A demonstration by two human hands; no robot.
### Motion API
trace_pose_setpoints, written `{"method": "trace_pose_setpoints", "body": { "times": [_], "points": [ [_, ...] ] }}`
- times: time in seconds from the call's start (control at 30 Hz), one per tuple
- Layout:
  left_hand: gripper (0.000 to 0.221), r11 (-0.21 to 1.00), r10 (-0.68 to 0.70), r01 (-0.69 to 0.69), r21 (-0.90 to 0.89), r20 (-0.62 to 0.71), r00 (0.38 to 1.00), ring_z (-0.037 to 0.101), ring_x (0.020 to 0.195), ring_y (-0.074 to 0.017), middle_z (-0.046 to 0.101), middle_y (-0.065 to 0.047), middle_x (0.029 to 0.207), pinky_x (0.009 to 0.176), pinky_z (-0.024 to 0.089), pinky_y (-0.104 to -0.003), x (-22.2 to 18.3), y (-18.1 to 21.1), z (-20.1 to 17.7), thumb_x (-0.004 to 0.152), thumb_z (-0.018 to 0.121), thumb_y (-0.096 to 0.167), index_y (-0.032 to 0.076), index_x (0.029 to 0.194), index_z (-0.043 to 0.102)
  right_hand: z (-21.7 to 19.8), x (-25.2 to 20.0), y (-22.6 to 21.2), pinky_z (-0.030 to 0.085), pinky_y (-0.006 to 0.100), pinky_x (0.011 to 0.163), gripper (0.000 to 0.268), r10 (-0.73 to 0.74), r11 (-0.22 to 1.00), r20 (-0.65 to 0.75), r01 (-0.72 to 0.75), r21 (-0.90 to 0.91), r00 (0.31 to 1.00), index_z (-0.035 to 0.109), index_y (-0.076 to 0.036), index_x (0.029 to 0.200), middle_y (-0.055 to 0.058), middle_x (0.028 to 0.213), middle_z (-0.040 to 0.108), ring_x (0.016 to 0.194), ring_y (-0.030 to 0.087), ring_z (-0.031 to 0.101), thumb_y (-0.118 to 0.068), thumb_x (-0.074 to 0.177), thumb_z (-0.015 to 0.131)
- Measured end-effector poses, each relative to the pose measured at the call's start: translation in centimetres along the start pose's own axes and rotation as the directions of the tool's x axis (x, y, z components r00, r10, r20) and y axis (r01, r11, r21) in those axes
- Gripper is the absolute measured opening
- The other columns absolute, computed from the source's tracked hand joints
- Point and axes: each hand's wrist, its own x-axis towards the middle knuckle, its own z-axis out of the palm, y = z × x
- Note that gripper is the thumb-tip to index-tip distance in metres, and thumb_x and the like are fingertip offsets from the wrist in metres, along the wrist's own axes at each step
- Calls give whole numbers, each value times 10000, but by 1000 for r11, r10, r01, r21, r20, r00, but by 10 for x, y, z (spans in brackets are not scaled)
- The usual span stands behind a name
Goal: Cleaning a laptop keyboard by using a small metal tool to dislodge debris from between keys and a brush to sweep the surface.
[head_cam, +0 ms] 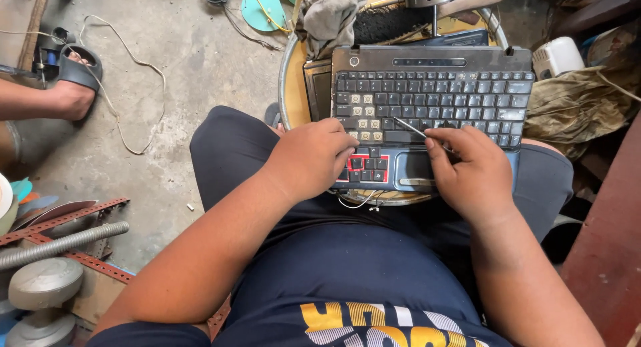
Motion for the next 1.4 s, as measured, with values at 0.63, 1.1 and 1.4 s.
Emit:
{"method": "trace_pose_setpoints", "body": {
  "times": [0.63, 1.1, 1.4],
  "points": [
    [167, 998, -56, 55, -17, -45, 997, 728, 762, -224, 693, -67, 864, 693, 605, -331, -7, 1, 3, 968, 677, 176, 84, 1042, 794, 16, -1, 15, 476, 400, 780, 111, -242, 954, -151, 206, -219, 958, 817, -208, 1078, 29, 946, 582, 888, 290, 592, -225, 972, 845],
    [161, 930, -324, 210, -300, -407, 854, 628, 773, -160, 661, -21, 958, 688, 516, -275, 1, -30, 7, 940, 683, 164, 85, 1060, 754, -24, 49, -22, 486, 427, 882, 290, -284, 951, -125, 262, -165, 951, 784, 13, 1193, 182, 1072, 601, 989, 348, 572, -46, 922, 869],
    [164, 979, -157, 43, -202, -593, 790, 598, 940, -230, 612, -54, 998, 848, 513, -340, 29, -55, -3, 907, 725, 119, 83, 1062, 760, -11, 191, -14, 490, 468, 984, 430, -446, 865, -95, 400, -304, 890, 735, 33, 1257, 210, 1227, 625, 1141, 383, 566, 49, 829, 771]
  ]
}}
